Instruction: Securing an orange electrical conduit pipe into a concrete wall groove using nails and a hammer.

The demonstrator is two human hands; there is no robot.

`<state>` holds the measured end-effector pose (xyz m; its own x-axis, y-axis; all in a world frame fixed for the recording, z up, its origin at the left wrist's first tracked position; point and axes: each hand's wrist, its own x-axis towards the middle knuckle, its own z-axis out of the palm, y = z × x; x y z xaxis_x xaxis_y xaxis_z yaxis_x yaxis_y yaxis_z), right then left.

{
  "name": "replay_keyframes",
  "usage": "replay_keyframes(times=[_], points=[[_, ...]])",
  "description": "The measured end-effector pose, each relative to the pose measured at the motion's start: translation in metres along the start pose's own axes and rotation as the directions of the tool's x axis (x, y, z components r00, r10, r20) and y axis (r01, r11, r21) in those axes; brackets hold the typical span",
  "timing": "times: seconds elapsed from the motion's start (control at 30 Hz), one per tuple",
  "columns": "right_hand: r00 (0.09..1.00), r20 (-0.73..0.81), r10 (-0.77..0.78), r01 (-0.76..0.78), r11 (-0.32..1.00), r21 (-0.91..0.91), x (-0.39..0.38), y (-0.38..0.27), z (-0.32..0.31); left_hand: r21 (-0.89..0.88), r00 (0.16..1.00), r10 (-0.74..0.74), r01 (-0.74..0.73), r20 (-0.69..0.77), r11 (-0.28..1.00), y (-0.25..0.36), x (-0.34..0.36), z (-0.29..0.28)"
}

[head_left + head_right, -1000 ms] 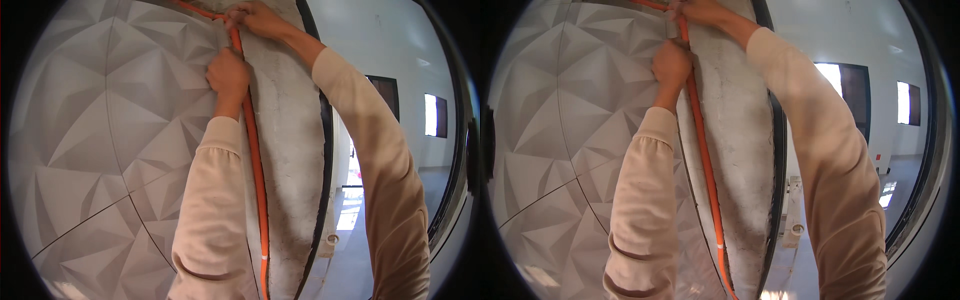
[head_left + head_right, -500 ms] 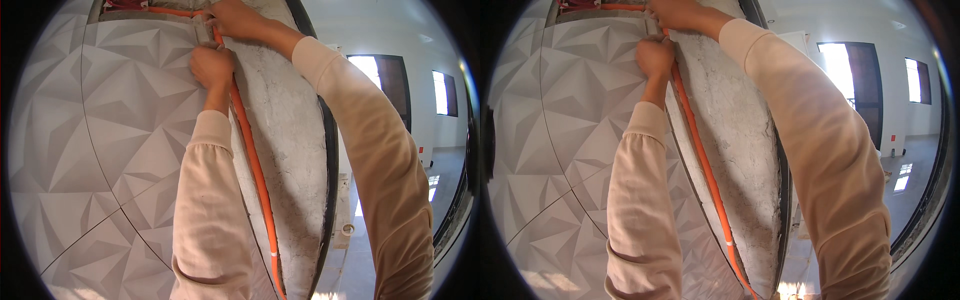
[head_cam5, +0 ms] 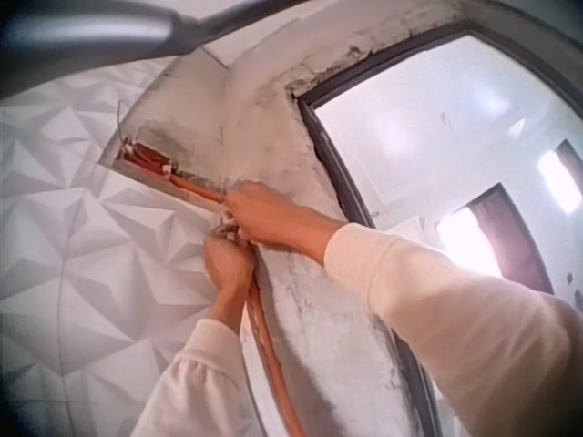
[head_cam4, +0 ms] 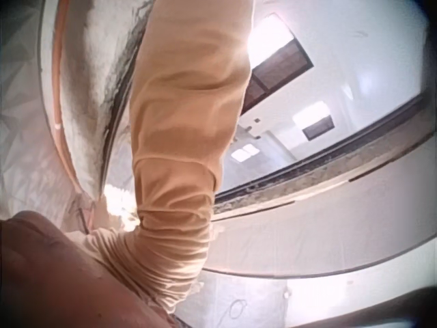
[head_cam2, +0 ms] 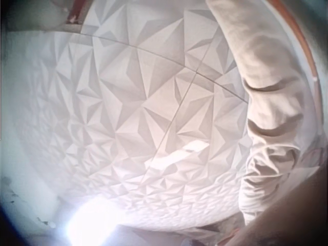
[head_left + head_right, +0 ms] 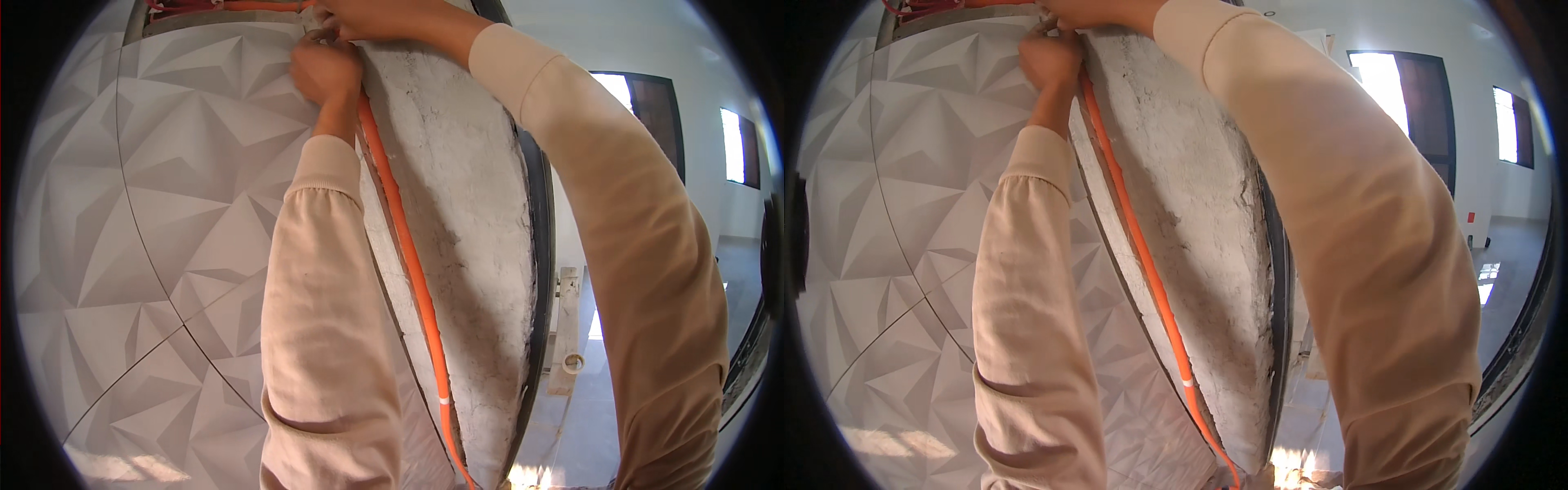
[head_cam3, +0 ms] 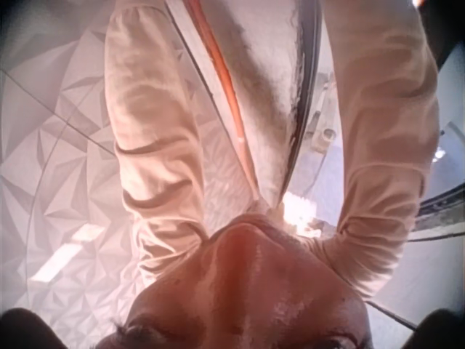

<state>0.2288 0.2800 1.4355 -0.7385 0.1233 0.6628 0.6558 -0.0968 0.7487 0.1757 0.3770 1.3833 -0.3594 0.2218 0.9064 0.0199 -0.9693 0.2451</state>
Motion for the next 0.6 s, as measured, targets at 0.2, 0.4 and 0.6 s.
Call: replay_keyframes(times=[0.2, 0.4, 0.6], points=[[0.984, -0.033, 0.175, -0.164, 0.962, 0.218, -0.007, -0.007, 0.006, 0.008, 0.992, -0.095, 0.095, 0.079, 0.995, 0.004, 0.011, -0.002], [0.945, -0.151, 0.291, -0.282, 0.956, 0.076, -0.009, -0.012, 0.009, -0.158, 0.997, -0.073, 0.068, -0.026, 0.985, 0.003, 0.008, 0.003], [0.916, -0.156, 0.370, -0.362, 0.929, 0.075, -0.005, -0.008, 0.015, -0.083, 0.983, 0.114, -0.127, -0.146, 0.989, -0.011, 0.005, 0.012]])
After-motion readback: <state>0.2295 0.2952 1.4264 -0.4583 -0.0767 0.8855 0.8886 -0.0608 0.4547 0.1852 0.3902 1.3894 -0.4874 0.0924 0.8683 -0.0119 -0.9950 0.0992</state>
